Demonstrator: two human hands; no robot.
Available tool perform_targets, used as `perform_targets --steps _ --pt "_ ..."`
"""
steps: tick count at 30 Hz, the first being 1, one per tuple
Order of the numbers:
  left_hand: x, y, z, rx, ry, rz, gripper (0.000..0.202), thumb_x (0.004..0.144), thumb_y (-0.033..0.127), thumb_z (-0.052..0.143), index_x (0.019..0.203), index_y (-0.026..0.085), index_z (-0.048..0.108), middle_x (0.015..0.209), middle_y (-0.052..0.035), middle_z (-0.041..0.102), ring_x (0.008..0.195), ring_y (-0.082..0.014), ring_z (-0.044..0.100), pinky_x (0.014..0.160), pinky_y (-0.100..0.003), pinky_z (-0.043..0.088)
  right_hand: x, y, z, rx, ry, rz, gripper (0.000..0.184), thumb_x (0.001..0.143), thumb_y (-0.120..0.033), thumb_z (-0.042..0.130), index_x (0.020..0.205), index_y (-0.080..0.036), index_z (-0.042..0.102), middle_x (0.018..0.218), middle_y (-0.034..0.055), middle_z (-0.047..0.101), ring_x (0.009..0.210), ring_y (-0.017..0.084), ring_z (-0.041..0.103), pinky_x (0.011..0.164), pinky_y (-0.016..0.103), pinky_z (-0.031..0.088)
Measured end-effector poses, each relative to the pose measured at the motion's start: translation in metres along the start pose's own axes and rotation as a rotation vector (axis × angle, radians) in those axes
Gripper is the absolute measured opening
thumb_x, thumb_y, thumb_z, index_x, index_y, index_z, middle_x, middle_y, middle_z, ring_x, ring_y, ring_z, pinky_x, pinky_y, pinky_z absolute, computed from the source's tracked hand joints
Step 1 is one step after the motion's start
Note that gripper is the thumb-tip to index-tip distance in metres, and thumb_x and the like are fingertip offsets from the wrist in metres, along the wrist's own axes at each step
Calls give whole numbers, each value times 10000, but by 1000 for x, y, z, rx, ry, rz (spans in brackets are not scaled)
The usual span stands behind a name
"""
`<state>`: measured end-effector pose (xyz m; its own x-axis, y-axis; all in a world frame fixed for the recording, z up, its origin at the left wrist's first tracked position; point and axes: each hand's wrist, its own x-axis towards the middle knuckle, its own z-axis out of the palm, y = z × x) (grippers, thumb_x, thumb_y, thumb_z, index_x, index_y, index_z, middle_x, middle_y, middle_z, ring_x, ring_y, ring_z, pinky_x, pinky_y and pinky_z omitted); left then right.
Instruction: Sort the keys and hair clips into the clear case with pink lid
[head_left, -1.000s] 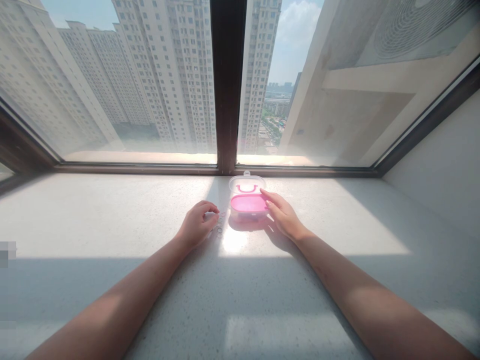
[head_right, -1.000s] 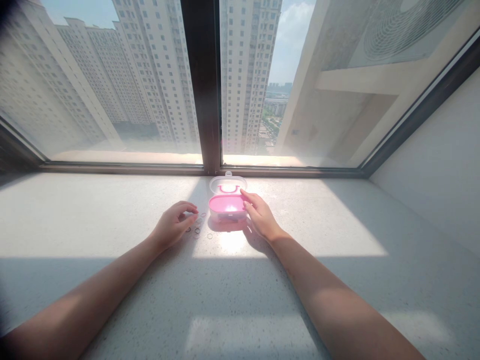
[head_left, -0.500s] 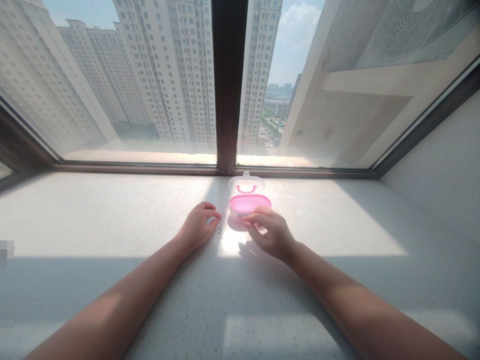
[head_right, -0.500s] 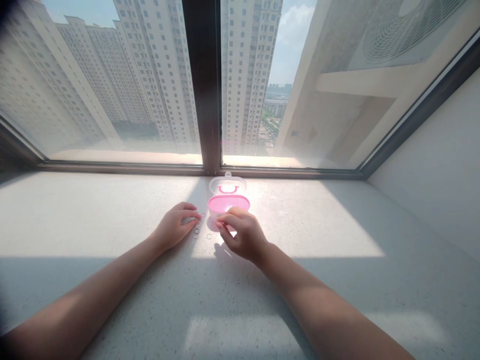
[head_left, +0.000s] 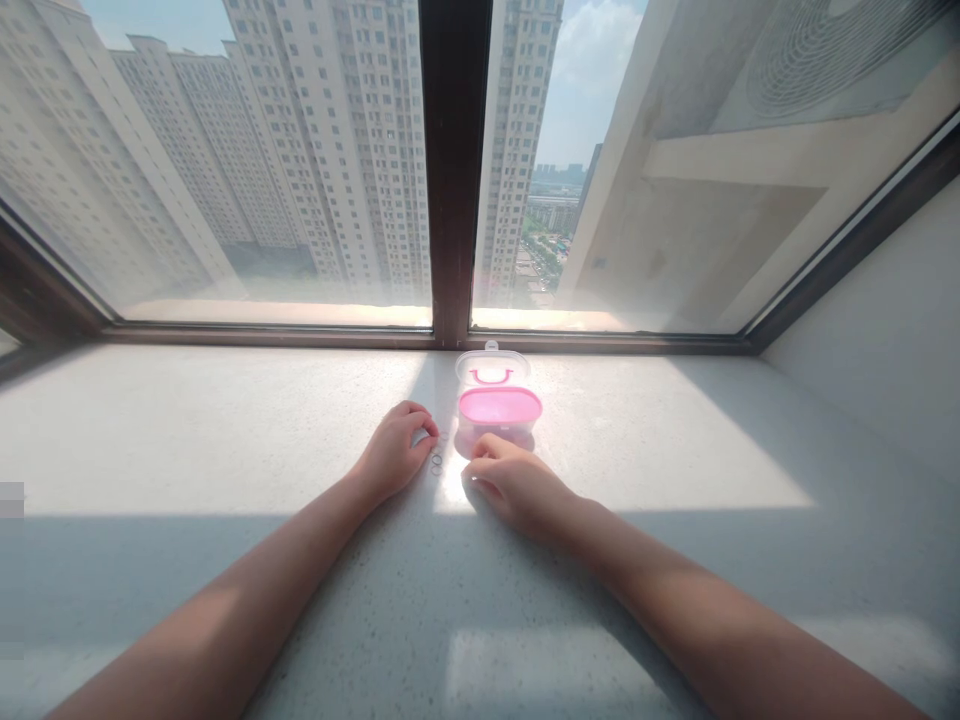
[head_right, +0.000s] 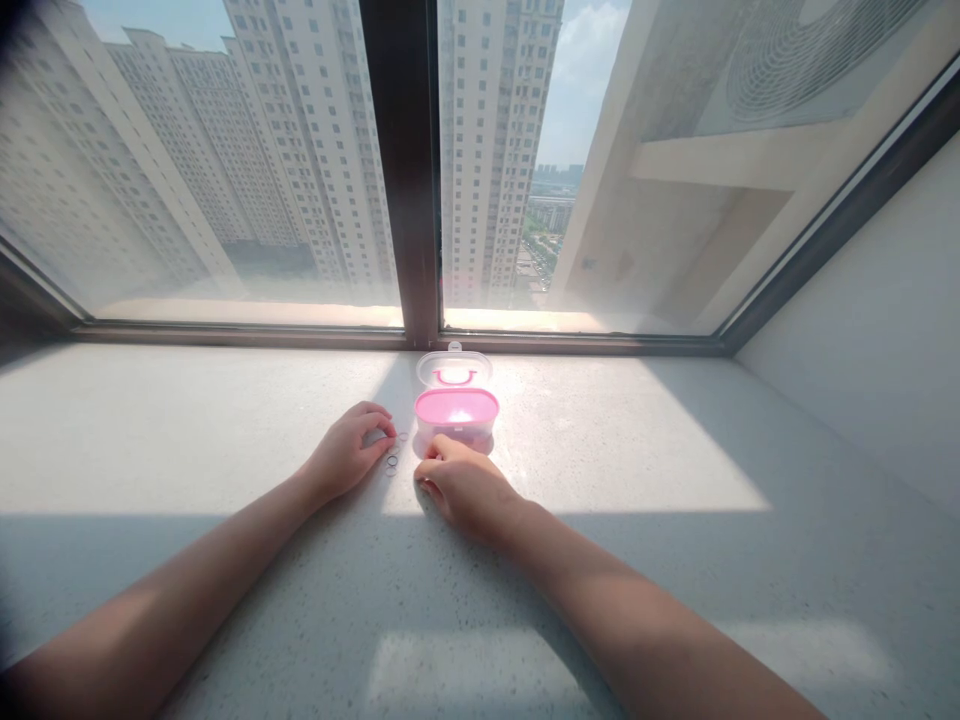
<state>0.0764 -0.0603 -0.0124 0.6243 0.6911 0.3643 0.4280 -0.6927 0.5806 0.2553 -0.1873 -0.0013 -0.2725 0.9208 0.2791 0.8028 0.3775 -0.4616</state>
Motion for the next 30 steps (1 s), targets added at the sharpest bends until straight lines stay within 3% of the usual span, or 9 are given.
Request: perform_targets --steps 7,13,17,20,24,30 --pt "-2 6 -5 -43 92 -110 104 826 228 490 829 192 588 795 -19 597 751 -168 554 667 -294 430 1 -1 -1 25 5 11 132 804 -81 510 704 -167 503 789 32 519 668 132 424 580 258 334" --pt "-6 17 -2 -346 95 -169 110 819 285 527 829 183 570 745 -5 622 706 -151 581 676 -283 460 1 1 3 370 114 198 95 825 -133 489 745 -183 500 678 2 564 609 130 495 583 266 384" --pt "-7 27 2 -611 33 -286 165 761 300 611 845 158 623 760 -32 657 706 -163 616 650 -292 498 3 2 6 782 92 397 62 782 -185 552 741 -180 505 590 -10 580 491 121 527 478 245 404" --pt "-10 35 3 -727 -32 -400 191 720 291 659 840 143 659 759 -53 675 675 -169 626 591 -291 509 4 1 5 1017 27 437 138 717 -200 646 717 -173 511 556 -10 593 466 127 559 452 240 419" --pt "-15 44 5 -817 -76 -494 180 677 272 710 791 137 677 745 -60 687 638 -160 629 561 -274 504 5 3 2 1118 8 463 221 643 -227 744 700 -160 541 540 -8 614 463 126 576 461 238 439" --pt "-18 42 10 -916 -196 -616 198 675 283 742 795 138 680 643 -34 673 579 -135 631 600 -274 524 6 12 6 1193 33 510 212 668 -280 746 715 -145 589 579 14 651 498 117 590 472 221 439"
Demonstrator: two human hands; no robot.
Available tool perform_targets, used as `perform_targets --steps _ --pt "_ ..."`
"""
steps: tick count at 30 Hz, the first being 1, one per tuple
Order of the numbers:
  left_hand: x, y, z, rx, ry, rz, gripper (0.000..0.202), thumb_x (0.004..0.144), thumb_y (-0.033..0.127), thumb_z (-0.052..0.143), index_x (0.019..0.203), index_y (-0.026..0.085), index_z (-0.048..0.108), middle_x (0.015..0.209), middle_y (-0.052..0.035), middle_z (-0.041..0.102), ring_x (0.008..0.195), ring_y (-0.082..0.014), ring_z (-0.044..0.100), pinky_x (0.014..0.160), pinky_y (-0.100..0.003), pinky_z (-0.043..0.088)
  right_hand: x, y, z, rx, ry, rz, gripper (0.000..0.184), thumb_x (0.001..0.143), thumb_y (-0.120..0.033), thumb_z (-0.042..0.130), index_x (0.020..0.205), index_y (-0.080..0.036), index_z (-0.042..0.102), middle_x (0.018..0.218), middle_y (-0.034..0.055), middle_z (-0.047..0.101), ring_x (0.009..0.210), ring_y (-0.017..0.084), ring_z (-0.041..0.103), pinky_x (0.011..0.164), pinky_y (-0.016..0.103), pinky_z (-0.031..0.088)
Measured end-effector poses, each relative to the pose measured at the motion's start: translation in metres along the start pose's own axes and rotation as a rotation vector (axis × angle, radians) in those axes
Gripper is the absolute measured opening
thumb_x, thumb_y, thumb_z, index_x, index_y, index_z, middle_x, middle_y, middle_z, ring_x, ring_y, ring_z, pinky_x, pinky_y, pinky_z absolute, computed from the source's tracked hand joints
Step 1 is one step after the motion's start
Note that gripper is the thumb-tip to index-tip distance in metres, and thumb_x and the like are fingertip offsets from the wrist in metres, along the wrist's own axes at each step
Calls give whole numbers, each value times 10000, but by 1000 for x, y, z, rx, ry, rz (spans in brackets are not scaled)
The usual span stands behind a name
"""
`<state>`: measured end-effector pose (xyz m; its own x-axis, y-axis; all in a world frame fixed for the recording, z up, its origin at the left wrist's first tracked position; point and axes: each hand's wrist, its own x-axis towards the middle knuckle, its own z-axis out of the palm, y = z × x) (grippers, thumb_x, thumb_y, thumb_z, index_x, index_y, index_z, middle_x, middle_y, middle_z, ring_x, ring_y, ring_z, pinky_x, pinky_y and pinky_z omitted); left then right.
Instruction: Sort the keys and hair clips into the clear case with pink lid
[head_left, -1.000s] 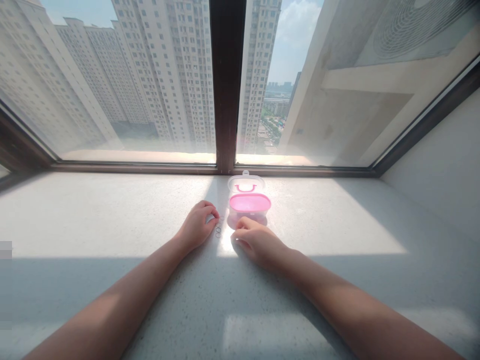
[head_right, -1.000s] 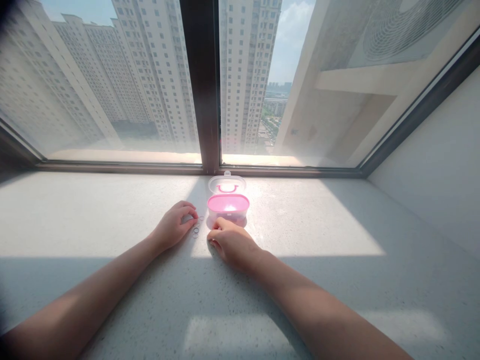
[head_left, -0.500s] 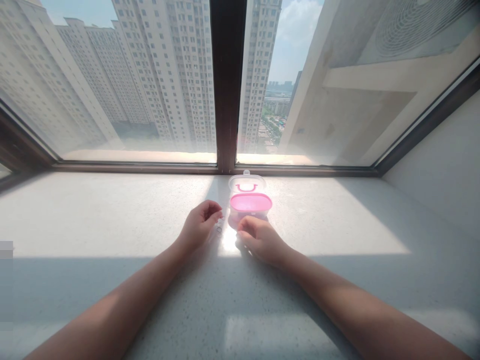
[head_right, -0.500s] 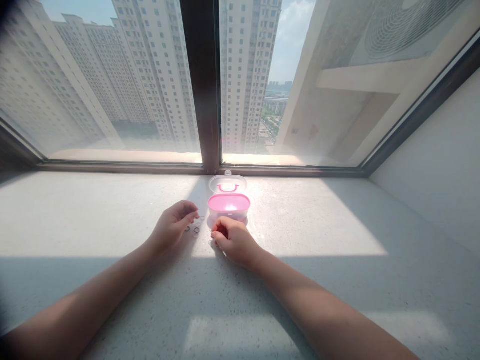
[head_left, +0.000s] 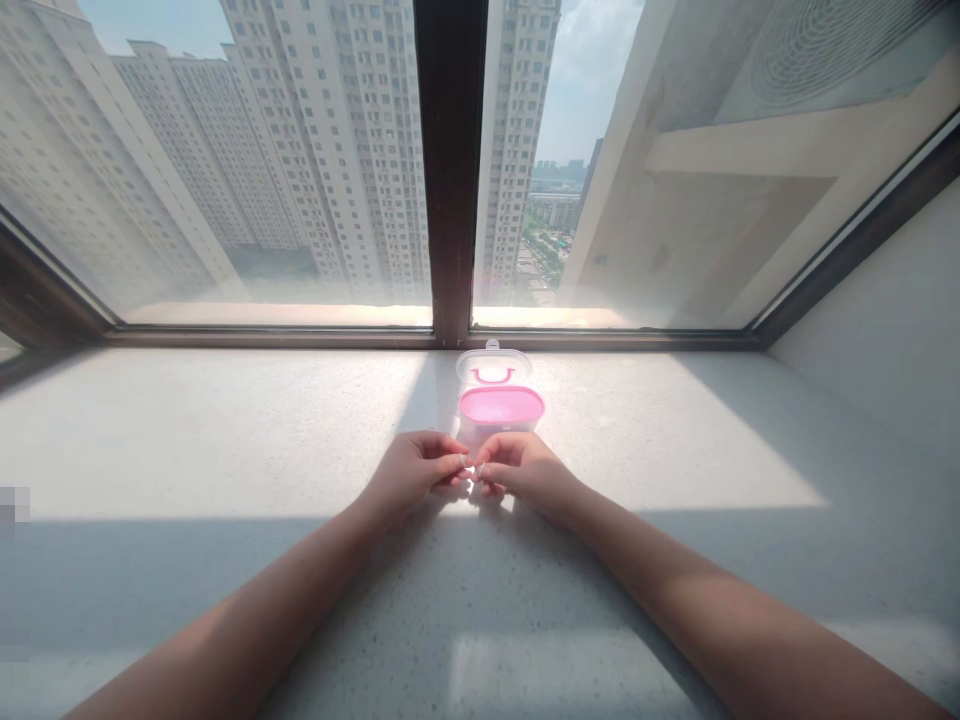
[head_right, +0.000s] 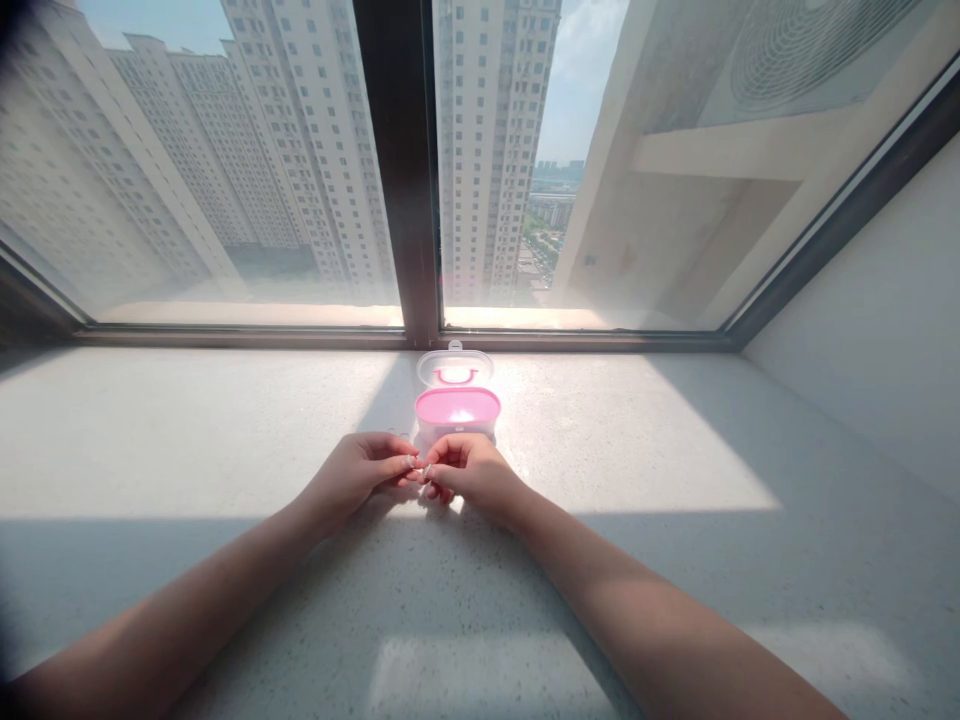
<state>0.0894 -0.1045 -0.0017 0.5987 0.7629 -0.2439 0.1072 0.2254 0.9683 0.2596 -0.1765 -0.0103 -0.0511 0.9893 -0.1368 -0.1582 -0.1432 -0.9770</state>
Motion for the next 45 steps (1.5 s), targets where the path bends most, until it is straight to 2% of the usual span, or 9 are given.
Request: perform_targets --steps 4,10,25,38,45 --pt "3 -3 -3 14 -48 6 166 692 268 733 766 132 674 647 -41 678 579 -124 630 590 -246 510 2 2 0 -8 17 1 217 674 -291 749 723 -141 599 573 11 646 502 116 589 465 214 429" --pt "5 -4 -8 12 -147 21 172 723 282 711 729 136 620 547 -8 602 517 -122 590 525 -240 467 2 0 1 13 40 17 271 639 -301 780 703 -147 567 536 -12 616 474 109 570 444 205 401" --pt "6 -3 -7 42 -128 10 215 716 298 715 724 122 591 539 -21 598 502 -125 579 486 -217 422 -1 -4 1 -36 -26 -10 221 657 -273 759 685 -134 589 524 -19 600 457 97 549 428 197 399" --pt "6 -3 -8 58 -147 -4 222 702 309 743 741 114 644 584 -38 636 563 -139 611 532 -229 436 2 -4 3 -53 33 20 313 642 -367 777 693 -143 565 492 -15 594 439 102 547 423 201 396" --pt "5 1 -8 49 -162 -9 229 675 299 767 723 114 640 572 -28 634 542 -122 594 516 -211 407 2 -4 3 -72 70 32 312 654 -369 773 697 -147 557 480 -17 589 423 95 535 407 193 390"
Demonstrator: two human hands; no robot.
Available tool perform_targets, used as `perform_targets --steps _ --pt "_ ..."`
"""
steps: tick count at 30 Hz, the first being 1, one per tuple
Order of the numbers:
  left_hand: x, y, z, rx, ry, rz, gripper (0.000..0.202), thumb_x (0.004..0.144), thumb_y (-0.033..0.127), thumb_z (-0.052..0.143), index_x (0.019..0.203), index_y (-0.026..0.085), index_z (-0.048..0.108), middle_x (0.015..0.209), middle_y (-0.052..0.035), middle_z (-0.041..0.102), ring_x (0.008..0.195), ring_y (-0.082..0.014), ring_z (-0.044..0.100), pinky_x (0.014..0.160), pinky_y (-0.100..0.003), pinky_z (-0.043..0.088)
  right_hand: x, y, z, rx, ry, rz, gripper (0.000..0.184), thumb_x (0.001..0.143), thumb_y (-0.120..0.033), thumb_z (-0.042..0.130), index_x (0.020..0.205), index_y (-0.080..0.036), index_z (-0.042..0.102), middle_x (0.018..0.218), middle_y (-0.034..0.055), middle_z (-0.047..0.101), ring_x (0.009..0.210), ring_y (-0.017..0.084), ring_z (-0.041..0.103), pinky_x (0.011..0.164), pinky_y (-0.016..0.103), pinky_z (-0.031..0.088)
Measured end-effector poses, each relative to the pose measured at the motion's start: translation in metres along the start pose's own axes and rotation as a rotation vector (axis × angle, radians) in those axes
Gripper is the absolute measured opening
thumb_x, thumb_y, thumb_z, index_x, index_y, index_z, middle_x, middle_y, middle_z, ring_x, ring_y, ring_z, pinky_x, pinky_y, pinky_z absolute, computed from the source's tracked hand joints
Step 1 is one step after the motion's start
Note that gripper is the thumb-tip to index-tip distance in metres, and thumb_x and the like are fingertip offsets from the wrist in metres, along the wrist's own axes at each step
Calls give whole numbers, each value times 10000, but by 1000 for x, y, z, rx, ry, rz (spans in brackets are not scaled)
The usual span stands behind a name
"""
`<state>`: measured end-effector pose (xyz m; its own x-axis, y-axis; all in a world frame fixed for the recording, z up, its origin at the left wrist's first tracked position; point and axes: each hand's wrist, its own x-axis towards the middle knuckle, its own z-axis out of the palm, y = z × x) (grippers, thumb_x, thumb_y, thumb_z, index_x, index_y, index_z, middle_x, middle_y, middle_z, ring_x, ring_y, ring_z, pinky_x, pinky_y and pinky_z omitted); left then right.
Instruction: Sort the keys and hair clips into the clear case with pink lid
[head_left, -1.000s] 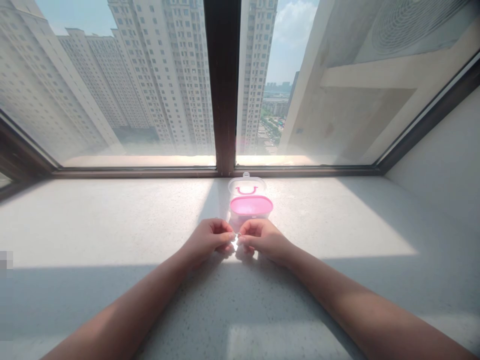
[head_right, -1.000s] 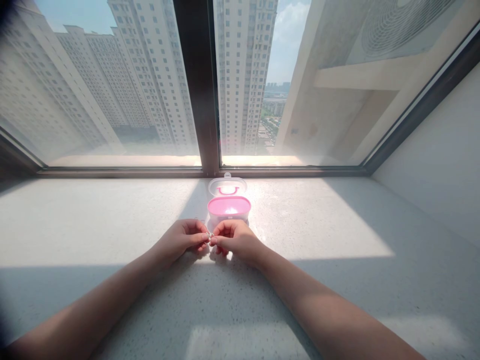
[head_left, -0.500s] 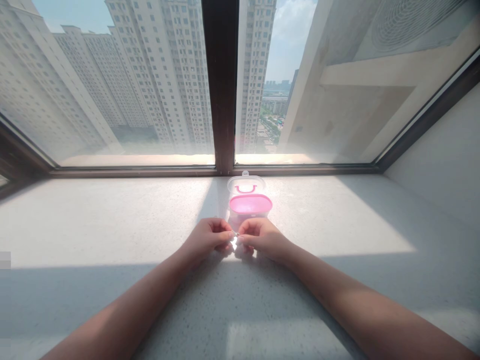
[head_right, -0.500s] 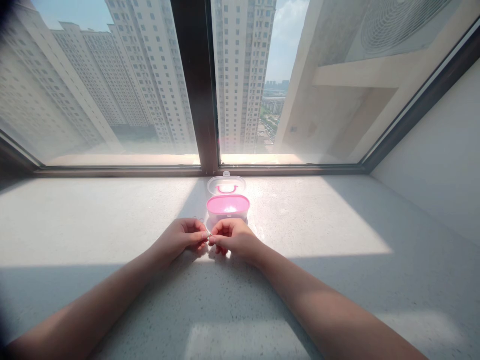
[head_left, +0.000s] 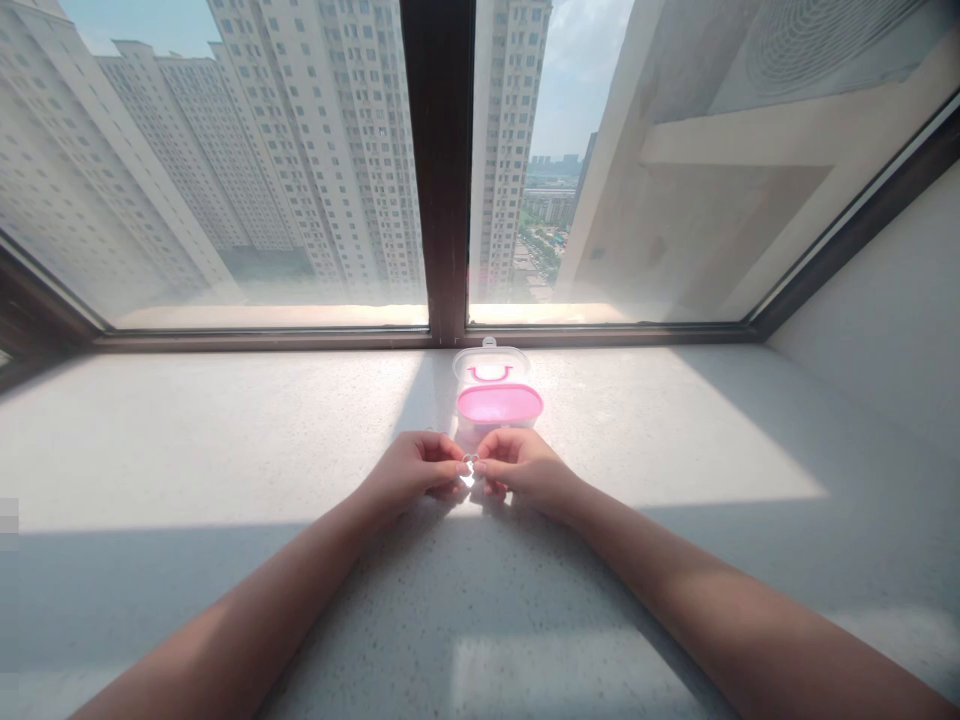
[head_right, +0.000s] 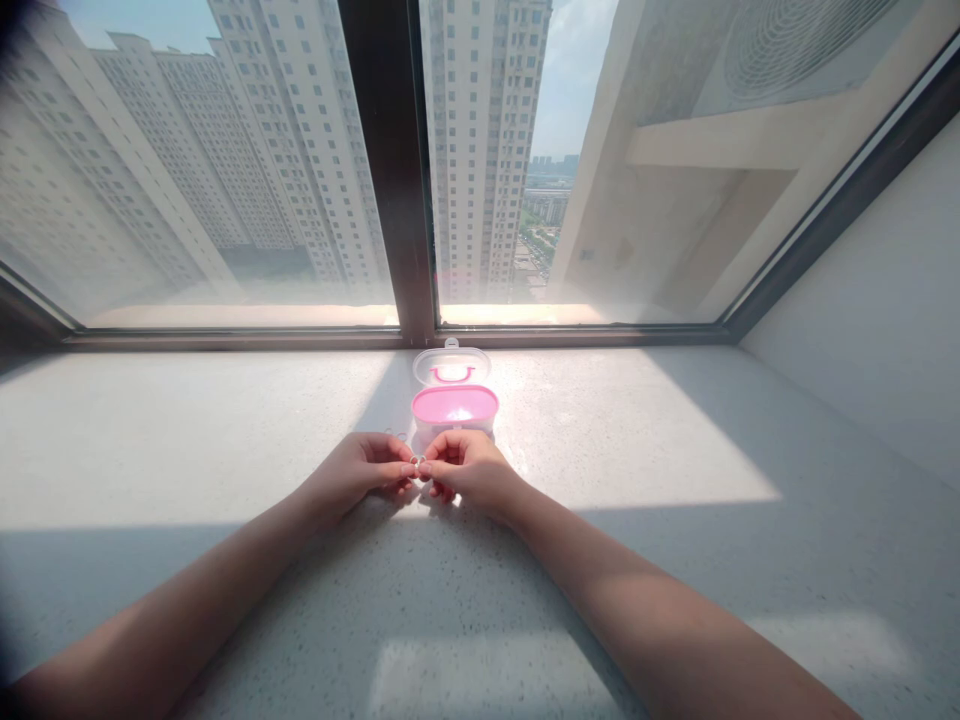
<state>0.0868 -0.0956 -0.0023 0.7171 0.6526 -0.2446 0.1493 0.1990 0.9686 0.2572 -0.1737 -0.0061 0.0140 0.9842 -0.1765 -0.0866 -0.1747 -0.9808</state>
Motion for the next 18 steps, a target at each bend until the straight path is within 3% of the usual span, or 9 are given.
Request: perform_targets --steps 18 --pt "-2 1 2 49 -32 27 203 709 295 716 710 119 615 558 -15 609 503 -102 542 483 -200 358 -1 2 -1 -22 -39 -27 252 695 -322 741 710 -141 566 516 -12 603 448 95 552 423 192 421"
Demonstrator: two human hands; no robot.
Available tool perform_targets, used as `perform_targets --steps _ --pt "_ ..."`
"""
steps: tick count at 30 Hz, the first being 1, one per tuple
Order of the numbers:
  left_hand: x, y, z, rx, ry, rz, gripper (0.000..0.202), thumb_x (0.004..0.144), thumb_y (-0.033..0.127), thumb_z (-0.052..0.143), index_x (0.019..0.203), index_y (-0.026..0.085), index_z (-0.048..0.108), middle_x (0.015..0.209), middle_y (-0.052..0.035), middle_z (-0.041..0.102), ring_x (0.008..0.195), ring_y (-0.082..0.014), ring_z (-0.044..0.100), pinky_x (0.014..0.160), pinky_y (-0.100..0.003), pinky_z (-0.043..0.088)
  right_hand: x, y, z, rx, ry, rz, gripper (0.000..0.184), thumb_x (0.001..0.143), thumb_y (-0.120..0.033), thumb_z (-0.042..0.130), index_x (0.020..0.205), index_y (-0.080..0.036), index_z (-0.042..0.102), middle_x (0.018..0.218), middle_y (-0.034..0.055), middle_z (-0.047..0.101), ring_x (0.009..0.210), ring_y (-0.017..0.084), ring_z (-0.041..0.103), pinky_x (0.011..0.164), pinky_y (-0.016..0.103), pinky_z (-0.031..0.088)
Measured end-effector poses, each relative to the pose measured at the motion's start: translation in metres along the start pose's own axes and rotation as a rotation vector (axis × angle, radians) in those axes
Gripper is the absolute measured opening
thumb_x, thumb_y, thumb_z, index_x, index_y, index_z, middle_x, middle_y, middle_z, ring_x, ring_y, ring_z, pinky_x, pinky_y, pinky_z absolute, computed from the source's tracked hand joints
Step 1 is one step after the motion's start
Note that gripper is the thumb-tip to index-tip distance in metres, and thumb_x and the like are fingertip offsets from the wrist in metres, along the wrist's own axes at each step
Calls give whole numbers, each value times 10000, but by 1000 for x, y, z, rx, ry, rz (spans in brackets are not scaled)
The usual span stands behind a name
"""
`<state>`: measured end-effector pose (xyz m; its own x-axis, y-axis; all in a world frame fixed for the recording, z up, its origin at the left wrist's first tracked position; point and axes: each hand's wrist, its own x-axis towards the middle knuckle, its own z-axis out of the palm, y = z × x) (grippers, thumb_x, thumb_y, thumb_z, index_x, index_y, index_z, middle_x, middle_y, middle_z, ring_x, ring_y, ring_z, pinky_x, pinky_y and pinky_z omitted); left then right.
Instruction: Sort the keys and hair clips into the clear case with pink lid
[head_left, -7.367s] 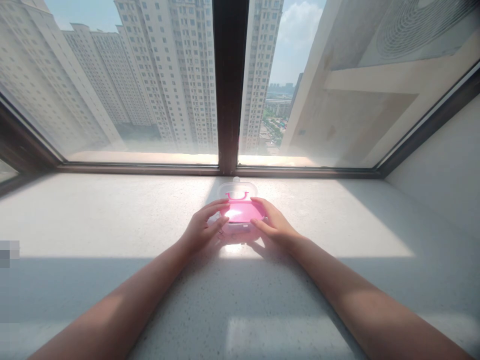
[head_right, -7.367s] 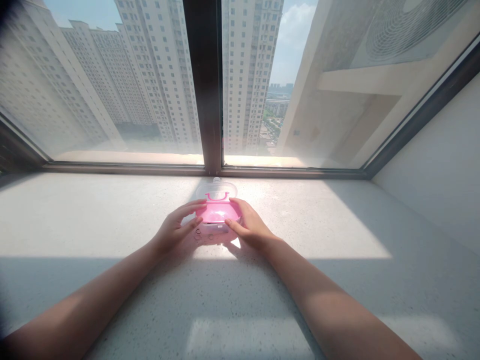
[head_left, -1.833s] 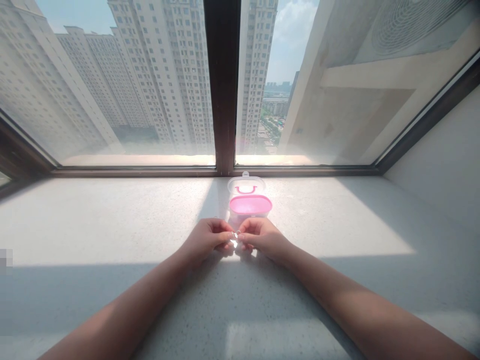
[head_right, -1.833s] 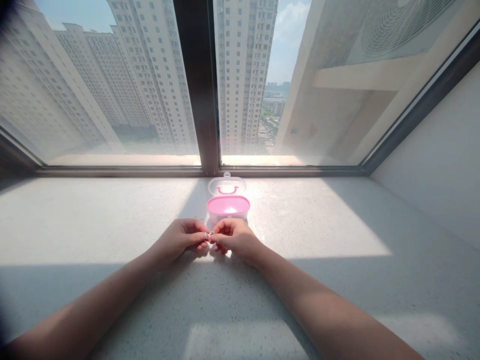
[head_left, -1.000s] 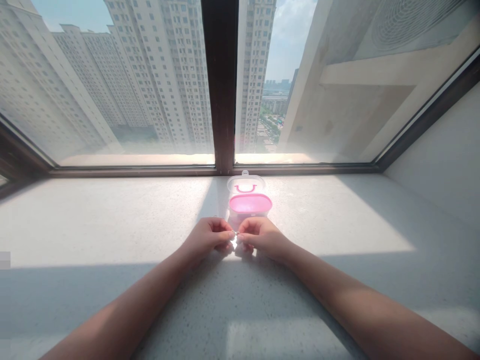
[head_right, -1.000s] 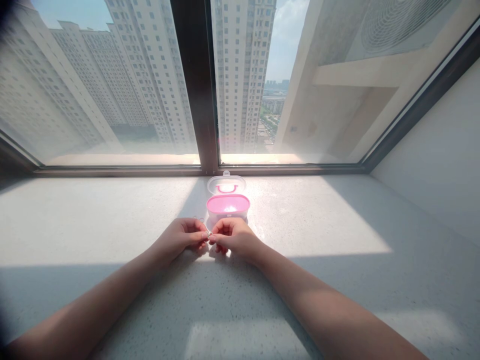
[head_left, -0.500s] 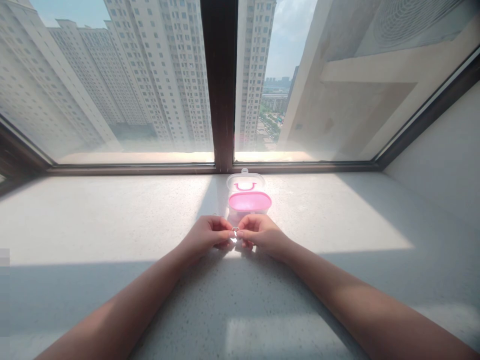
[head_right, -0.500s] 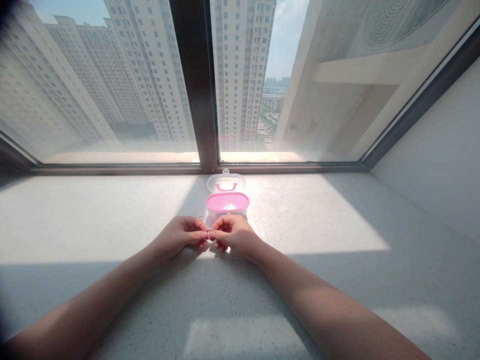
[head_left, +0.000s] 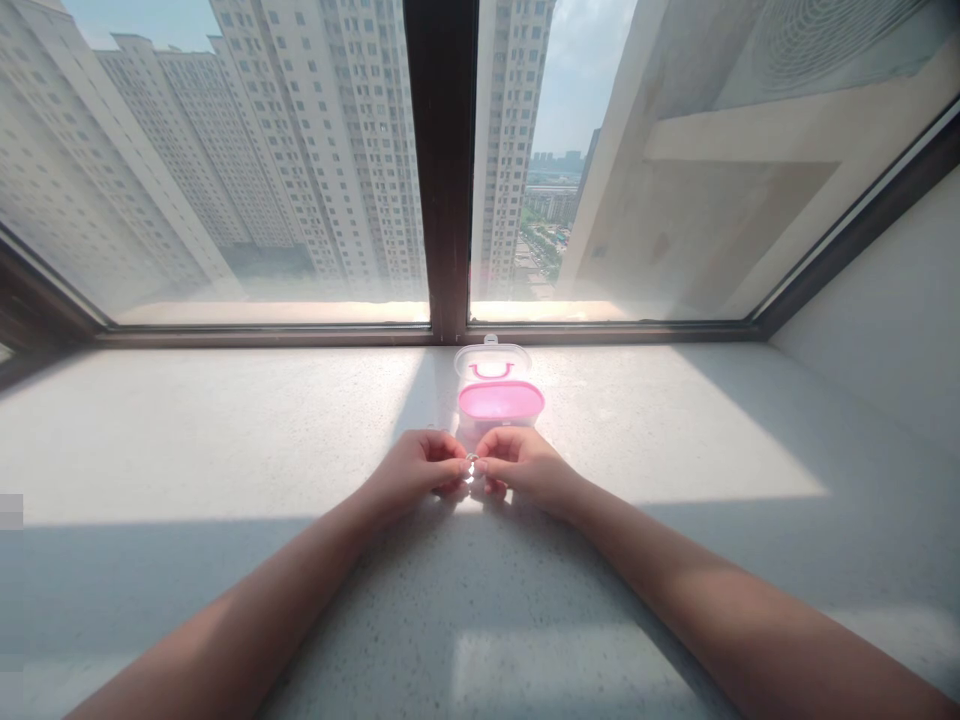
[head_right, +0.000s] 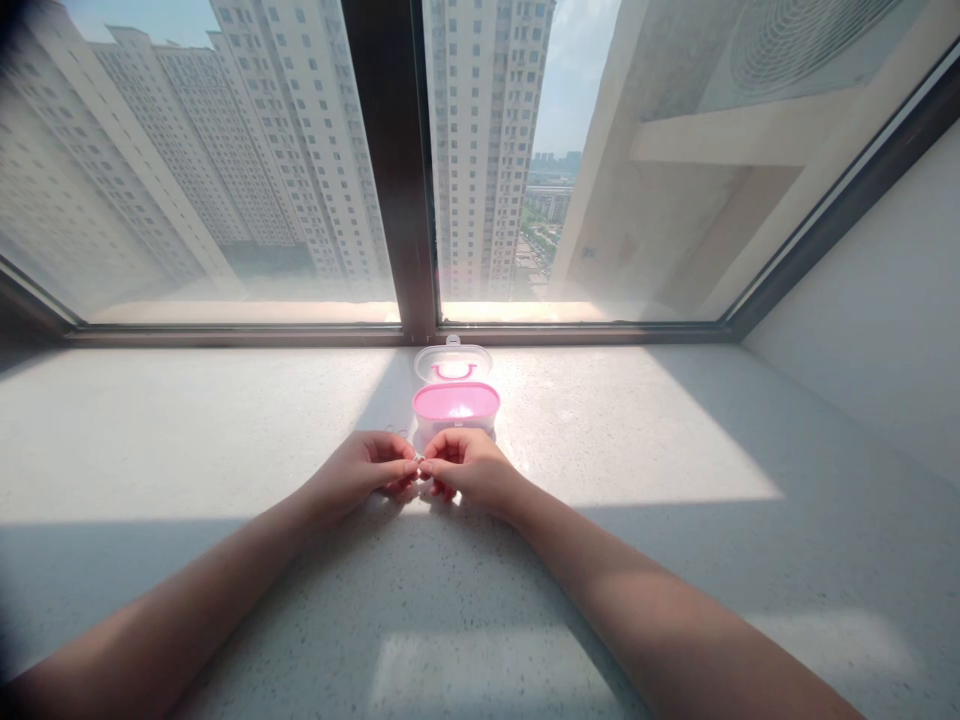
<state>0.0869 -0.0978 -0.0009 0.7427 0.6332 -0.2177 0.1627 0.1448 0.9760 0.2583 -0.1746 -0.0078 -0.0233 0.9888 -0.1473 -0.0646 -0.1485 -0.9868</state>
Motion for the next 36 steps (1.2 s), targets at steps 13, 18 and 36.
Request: perform_targets --steps 13,18,36 --pt "1 -2 0 30 36 49 230 716 333 715 734 122 624 584 -10 612 497 -93 533 482 -197 365 -1 0 2 -89 13 54 187 740 -290 694 730 -142 580 513 -3 611 398 92 554 356 168 420" --pt "1 -2 1 -23 46 39 252 728 357 709 745 135 591 593 -6 613 502 -106 563 491 -217 416 -3 -3 5 -71 70 66 167 731 -256 681 714 -151 552 544 -2 622 392 93 547 347 174 415" --pt "4 -4 -19 -195 -124 -28 222 710 273 748 790 111 619 679 -40 636 549 -100 585 537 -221 484 -3 -5 3 -47 7 40 145 687 -234 674 711 -145 561 527 -16 604 413 89 539 377 183 418"
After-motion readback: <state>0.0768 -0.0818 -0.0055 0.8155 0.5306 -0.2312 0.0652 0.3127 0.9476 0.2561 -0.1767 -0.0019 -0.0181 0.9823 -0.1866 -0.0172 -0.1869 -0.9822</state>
